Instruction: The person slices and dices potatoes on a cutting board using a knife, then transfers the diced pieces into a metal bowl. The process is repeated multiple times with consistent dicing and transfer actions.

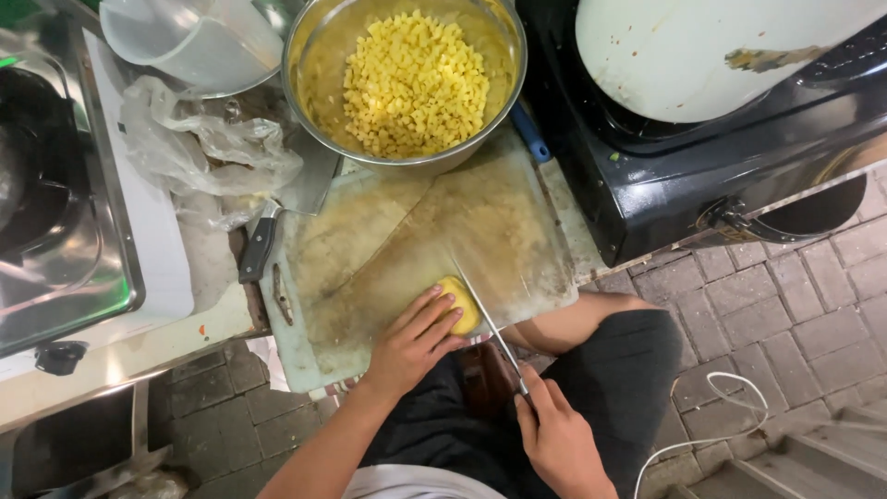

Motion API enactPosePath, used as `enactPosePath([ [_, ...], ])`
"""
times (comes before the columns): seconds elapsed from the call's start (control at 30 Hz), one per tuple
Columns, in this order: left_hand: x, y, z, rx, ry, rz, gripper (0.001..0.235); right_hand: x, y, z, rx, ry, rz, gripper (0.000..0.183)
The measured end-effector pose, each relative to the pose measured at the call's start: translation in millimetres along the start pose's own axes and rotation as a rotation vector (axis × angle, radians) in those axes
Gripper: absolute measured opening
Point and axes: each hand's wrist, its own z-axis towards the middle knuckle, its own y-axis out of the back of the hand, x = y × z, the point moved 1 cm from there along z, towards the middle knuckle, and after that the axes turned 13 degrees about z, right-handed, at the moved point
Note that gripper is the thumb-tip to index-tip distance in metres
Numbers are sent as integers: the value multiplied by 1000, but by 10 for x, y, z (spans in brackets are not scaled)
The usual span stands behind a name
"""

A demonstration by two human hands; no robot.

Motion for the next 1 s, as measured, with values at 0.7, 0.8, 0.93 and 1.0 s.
enactPosePath([
  [0.7,215,129,-51,56,-29,-21,44,95,113,227,3,357,-243,53],
  [0.8,262,132,-69,113,-92,77,35,163,138,109,-1,379,-237,58],
  [0.93,270,167,32,195,-120,50,25,182,162,82,24,387,-261,59],
  [1.0,256,172,49,219,-109,62,24,172,153,68,13,398,-298,60],
])
